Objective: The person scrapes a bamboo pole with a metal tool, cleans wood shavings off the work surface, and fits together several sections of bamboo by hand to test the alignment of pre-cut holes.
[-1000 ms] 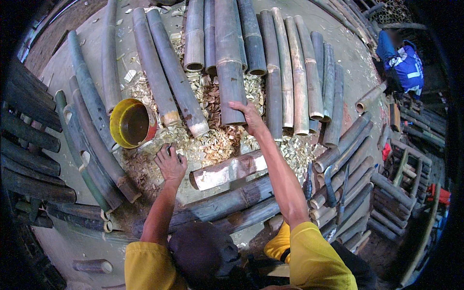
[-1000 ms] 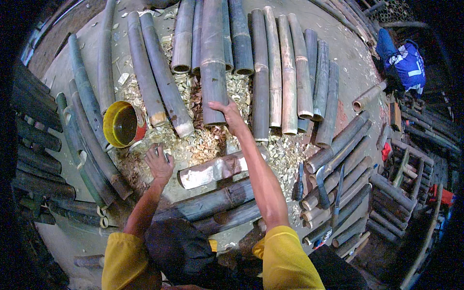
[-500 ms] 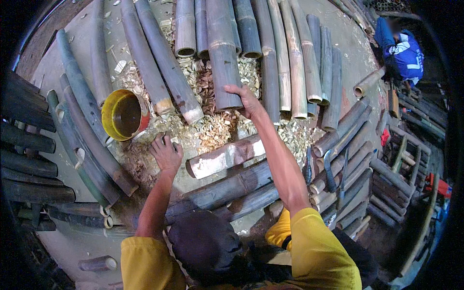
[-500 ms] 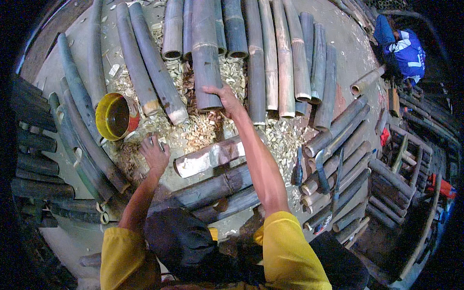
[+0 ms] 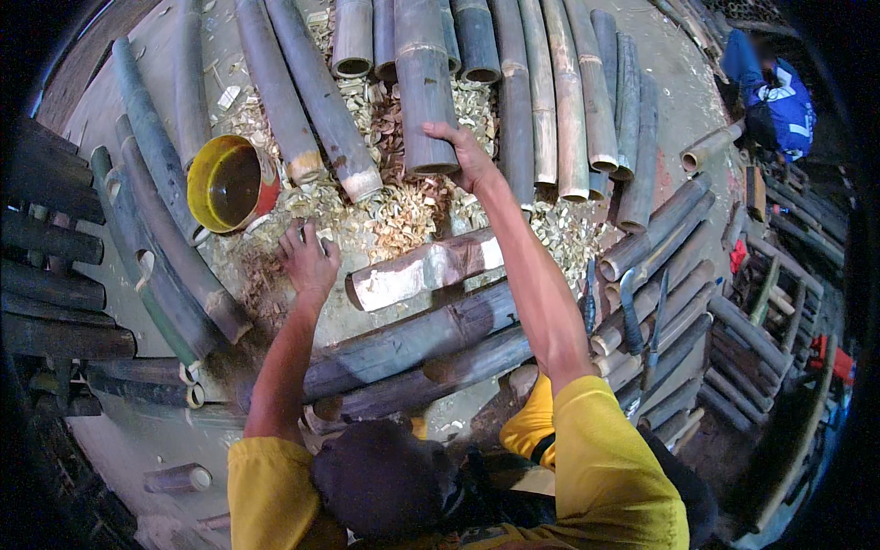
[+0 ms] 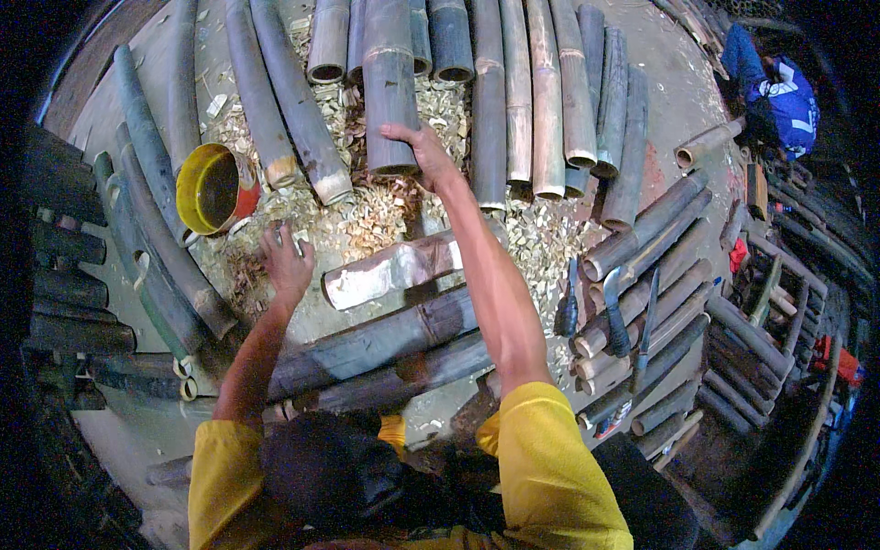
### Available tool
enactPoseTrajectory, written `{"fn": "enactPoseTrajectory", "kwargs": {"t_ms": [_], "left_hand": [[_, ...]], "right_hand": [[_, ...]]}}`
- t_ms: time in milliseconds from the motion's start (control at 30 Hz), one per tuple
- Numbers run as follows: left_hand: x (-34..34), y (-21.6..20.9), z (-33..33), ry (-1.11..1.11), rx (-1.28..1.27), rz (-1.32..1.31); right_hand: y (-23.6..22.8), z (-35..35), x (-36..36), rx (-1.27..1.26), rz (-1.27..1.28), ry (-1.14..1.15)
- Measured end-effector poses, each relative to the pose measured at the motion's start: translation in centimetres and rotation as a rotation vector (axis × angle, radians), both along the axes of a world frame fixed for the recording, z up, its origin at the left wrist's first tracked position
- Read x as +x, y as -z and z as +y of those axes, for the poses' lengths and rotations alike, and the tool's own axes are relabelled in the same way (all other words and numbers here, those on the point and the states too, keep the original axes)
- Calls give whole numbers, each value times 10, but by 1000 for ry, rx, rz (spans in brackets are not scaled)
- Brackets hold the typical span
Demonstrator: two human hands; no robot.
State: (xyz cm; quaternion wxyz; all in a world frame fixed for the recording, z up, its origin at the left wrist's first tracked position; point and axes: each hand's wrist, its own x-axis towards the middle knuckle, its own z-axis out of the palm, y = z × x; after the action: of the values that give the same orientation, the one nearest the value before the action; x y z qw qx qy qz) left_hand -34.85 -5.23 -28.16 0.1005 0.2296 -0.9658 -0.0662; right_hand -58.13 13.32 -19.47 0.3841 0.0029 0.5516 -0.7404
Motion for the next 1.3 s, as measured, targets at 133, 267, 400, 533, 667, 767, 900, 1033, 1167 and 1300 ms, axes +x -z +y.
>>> {"fn": "enactPoseTrajectory", "kwargs": {"t_ms": [133, 267, 400, 533, 667, 767, 900, 1033, 1167, 1300], "left_hand": [[0, 2, 1, 28, -55, 119], [0, 4, 6, 19, -110, 142], [8, 2, 5, -9, -109, 174], [9, -31, 6, -61, 401, 136], [15, -80, 104, 2, 1312, 225], [31, -138, 144, -50, 2226, 158], [22, -157, 200, -329, 2709, 391], [95, -138, 210, -332, 2703, 354], [129, -139, 216, -372, 2601, 287], [149, -134, 195, -497, 2484, 398]], "right_hand": [[1, 3, 1, -23, 11, 8], [-6, 17, 21, 144, 31, -9], [-33, 52, 76, 340, 95, -93], [-57, 124, 133, 498, 171, -186], [-124, 231, 198, 566, 335, -286], [-180, 283, 233, 758, 517, -464], [-223, 360, 266, 1007, 714, -684], [-208, 370, 241, 1375, 775, -863], [-180, 360, 212, 1452, 1192, -789], [-141, 319, 169, 1290, 1306, -852]]}}
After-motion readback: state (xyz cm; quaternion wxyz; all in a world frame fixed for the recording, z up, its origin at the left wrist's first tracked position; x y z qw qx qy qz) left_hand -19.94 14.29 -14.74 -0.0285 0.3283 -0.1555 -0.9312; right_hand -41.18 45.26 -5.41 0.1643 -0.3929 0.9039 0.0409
